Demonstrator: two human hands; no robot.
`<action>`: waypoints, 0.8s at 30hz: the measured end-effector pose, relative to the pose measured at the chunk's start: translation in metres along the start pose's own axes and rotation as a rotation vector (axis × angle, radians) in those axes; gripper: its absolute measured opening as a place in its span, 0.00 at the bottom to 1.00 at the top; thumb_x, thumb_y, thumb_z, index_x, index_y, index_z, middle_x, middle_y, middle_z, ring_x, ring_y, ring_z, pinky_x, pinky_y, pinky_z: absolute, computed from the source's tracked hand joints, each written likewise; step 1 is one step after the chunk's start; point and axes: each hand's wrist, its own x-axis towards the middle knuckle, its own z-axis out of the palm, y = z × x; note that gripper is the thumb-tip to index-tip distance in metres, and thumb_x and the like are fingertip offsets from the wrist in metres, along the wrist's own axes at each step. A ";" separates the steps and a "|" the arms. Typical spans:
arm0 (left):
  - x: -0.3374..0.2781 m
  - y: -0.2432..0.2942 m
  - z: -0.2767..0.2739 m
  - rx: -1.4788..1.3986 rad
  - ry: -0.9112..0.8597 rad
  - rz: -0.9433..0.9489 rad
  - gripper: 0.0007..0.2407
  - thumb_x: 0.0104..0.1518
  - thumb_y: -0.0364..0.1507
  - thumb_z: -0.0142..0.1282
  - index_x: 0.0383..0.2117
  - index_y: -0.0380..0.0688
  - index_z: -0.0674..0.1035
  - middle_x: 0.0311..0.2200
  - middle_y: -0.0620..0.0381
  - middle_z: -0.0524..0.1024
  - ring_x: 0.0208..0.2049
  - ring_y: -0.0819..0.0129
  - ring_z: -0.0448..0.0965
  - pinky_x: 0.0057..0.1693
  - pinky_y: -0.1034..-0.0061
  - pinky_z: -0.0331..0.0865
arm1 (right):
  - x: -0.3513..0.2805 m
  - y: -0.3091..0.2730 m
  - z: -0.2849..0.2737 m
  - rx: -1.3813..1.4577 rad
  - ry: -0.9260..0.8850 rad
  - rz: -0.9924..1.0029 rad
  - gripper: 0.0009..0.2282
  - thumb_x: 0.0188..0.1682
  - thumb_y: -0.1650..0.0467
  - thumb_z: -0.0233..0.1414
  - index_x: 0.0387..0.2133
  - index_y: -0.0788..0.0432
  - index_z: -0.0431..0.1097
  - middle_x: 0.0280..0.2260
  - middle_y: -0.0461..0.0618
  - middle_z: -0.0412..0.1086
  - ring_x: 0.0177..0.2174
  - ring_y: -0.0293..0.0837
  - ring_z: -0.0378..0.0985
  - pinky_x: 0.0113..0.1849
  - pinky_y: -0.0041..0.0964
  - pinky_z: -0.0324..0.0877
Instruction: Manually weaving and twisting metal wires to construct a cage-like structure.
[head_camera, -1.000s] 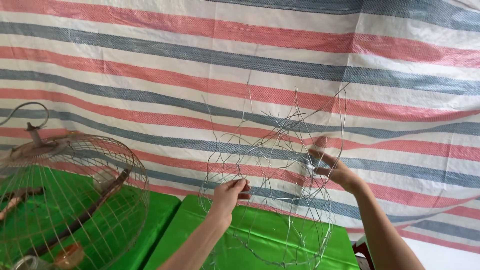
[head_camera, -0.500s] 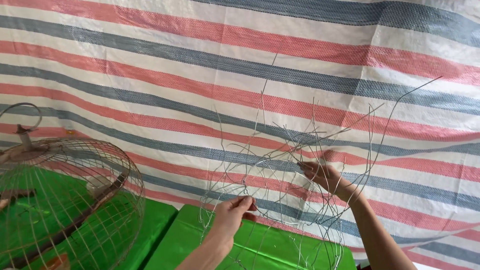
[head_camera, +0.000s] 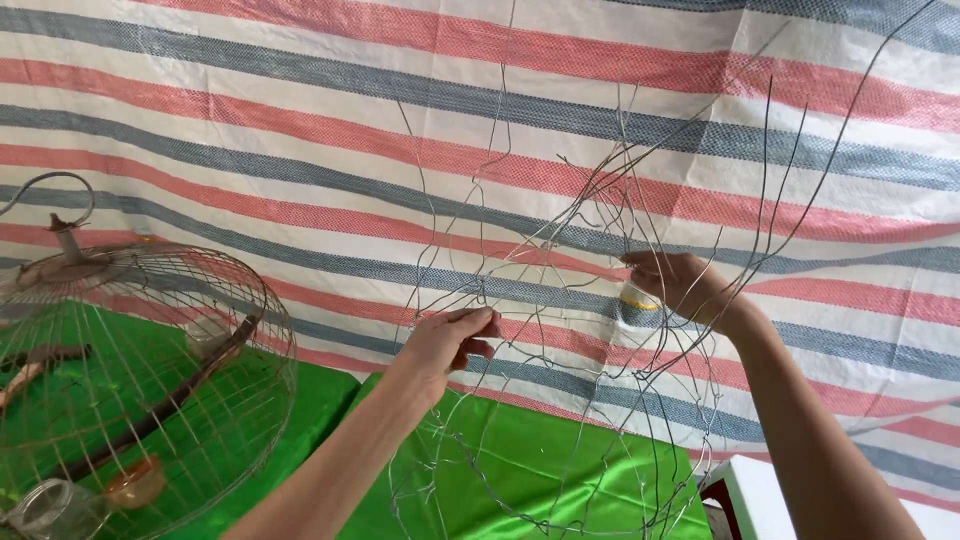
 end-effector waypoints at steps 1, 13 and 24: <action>0.002 -0.002 0.000 -0.029 -0.020 0.003 0.06 0.59 0.33 0.58 0.33 0.49 0.84 0.36 0.55 0.85 0.27 0.69 0.82 0.34 0.78 0.58 | 0.003 0.011 -0.003 -0.017 0.010 0.017 0.18 0.50 0.69 0.58 0.54 0.54 0.74 0.49 0.60 0.76 0.52 0.66 0.73 0.56 0.61 0.65; 0.023 -0.029 0.013 -0.158 -0.204 0.043 0.07 0.61 0.33 0.57 0.38 0.48 0.83 0.35 0.53 0.84 0.27 0.69 0.79 0.37 0.77 0.60 | -0.060 -0.058 -0.046 -0.409 0.076 0.081 0.16 0.54 0.66 0.50 0.56 0.45 0.73 0.47 0.60 0.77 0.50 0.70 0.75 0.54 0.66 0.66; 0.039 0.022 -0.017 0.062 -0.186 0.065 0.08 0.61 0.32 0.58 0.39 0.42 0.82 0.33 0.52 0.82 0.26 0.69 0.77 0.35 0.77 0.62 | -0.059 -0.032 -0.019 -0.233 0.048 0.083 0.17 0.55 0.72 0.49 0.58 0.57 0.70 0.44 0.72 0.74 0.36 0.70 0.78 0.43 0.58 0.74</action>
